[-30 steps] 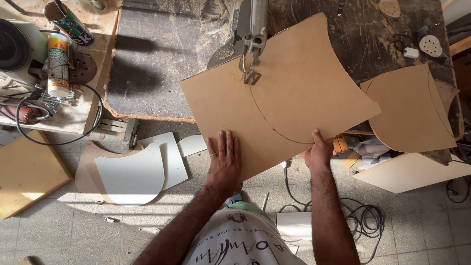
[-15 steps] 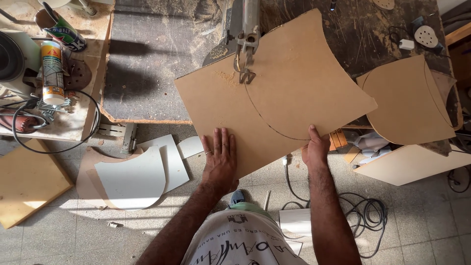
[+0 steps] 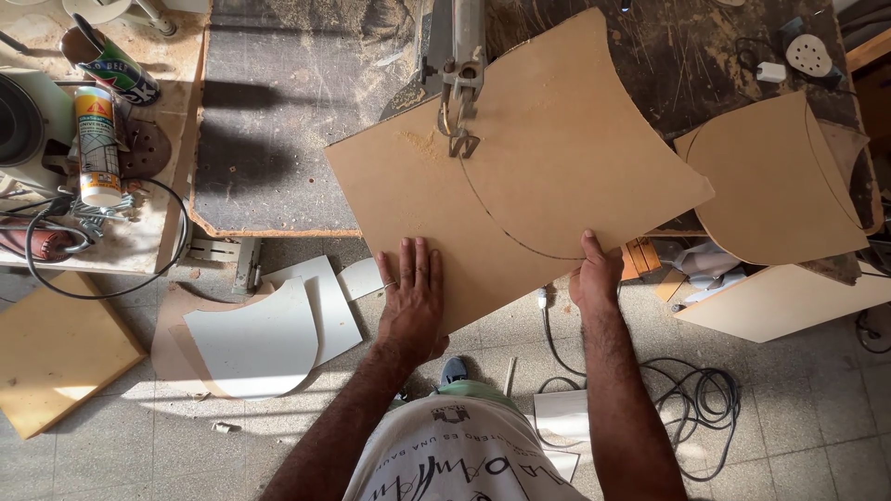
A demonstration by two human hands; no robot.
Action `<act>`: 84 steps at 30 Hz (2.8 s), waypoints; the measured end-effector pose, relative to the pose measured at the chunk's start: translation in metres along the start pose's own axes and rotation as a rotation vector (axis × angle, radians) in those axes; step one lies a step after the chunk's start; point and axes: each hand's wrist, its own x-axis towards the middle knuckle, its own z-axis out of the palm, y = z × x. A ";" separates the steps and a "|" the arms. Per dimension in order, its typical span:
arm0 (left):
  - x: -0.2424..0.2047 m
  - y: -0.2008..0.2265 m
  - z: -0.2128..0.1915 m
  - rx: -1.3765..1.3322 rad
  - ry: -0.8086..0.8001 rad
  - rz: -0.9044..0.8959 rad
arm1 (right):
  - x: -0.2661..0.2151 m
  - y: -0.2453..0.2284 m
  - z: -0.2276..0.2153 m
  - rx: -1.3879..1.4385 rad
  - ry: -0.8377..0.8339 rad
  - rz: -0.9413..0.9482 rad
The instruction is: The person uses a bandsaw to cut a curved shape out of a large sheet of particle board. They guide the board along a marked line, rotate it to follow the curve, and remove the cut piece.
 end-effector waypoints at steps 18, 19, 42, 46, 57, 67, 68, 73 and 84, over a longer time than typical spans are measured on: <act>0.013 0.019 0.003 0.035 0.024 -0.031 | -0.008 -0.029 0.033 -0.060 0.015 -0.014; 0.013 0.019 0.003 0.034 0.022 -0.034 | -0.013 -0.033 0.036 -0.052 0.011 -0.013; 0.018 -0.005 -0.002 -0.008 0.023 -0.027 | 0.007 -0.007 0.023 0.014 -0.011 0.021; 0.020 -0.010 -0.002 0.008 0.015 -0.024 | 0.001 -0.008 0.026 0.009 -0.008 0.012; 0.027 -0.044 0.005 -0.021 0.087 0.008 | -0.034 -0.015 0.035 -0.034 0.007 0.059; 0.038 -0.083 0.013 0.028 0.096 0.067 | -0.075 -0.014 0.034 -0.030 0.006 0.146; 0.039 -0.086 0.013 0.029 0.103 0.075 | -0.081 -0.017 0.037 -0.027 0.000 0.160; 0.038 -0.095 0.005 0.059 0.100 0.103 | -0.092 -0.018 0.041 -0.017 0.007 0.172; 0.048 -0.106 0.004 0.126 0.073 0.099 | -0.094 -0.007 0.026 -0.078 -0.072 0.228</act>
